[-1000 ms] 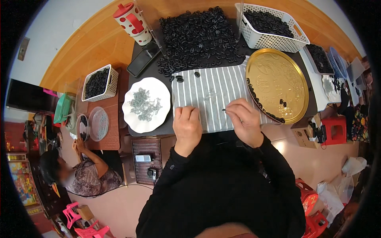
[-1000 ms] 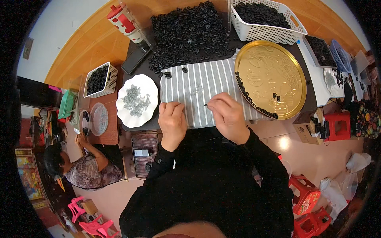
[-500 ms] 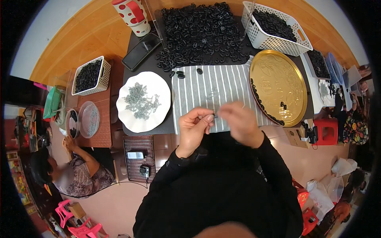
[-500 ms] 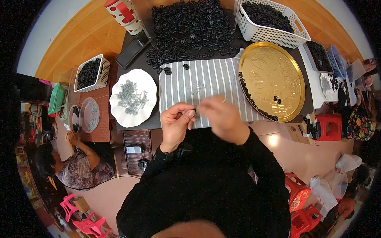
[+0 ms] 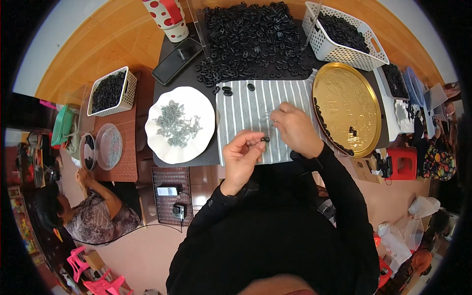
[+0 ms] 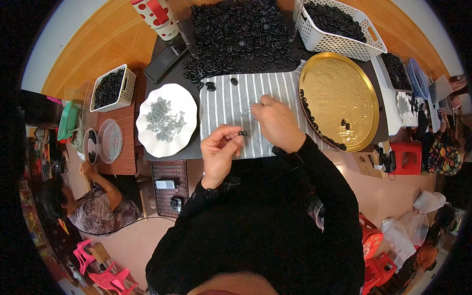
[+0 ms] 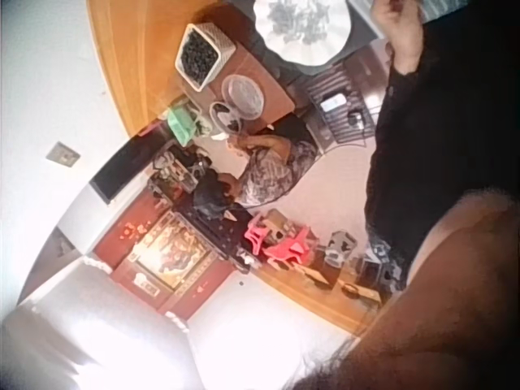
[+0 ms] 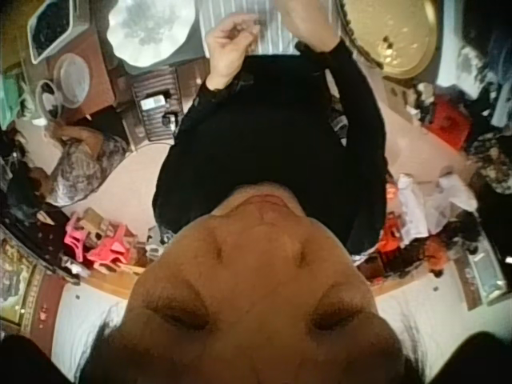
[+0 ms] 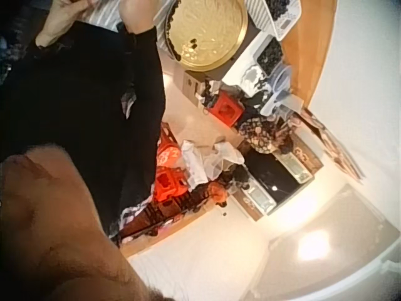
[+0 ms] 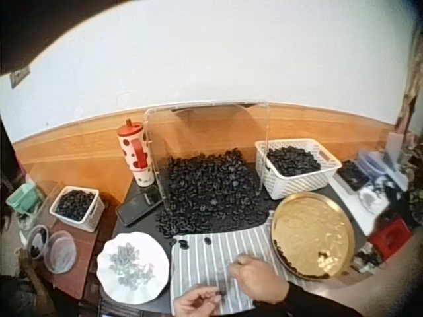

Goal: The person assembles small black plastic components by hand, inserting a small metal pin into each piece. They pick up a black part from a pile, insert the pin, and place the assembled unit onto a gold tray. The process is repeated continuously throughout the video.

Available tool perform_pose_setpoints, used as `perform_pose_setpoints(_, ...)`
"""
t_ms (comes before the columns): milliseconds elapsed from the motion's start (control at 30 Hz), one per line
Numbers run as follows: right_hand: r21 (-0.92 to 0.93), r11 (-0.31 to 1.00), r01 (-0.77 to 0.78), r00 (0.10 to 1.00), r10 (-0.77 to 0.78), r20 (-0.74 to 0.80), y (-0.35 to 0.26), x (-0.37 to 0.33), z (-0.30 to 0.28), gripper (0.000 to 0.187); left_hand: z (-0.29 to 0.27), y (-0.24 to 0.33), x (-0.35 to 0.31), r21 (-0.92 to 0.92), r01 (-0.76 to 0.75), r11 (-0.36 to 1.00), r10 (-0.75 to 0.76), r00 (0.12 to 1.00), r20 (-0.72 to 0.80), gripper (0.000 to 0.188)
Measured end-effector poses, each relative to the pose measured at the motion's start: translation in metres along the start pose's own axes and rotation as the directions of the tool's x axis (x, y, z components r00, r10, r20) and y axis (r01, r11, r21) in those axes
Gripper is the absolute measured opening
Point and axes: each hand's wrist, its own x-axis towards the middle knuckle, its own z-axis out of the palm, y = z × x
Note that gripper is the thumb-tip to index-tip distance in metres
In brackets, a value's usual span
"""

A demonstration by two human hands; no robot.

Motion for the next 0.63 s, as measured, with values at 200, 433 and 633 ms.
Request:
perform_pose_setpoints(200, 0.074, 0.996, -0.047, 0.999, 0.047, 0.008, 0.0, 0.003, 0.001, 0.002, 0.002, -0.001, 0.0, 0.06, 0.007, 0.998, -0.008, 1.0, 0.02, 0.015)
perform_pose_setpoints(433, 0.369, 0.929, -0.037, 0.996, 0.062, -0.056, 0.001, -0.004, -0.005, 0.004, 0.002, -0.003, -0.005, 0.098, 0.053, 0.994, -0.058, 0.997, 0.05, 0.011)
perform_pose_setpoints(633, 0.888, 0.429, -0.165, 0.964, 0.262, 0.052, -0.013, -0.041, -0.002, 0.004, 0.015, -0.01, -0.006, 0.164, -0.01, 0.986, -0.004, 0.996, 0.086, 0.011)
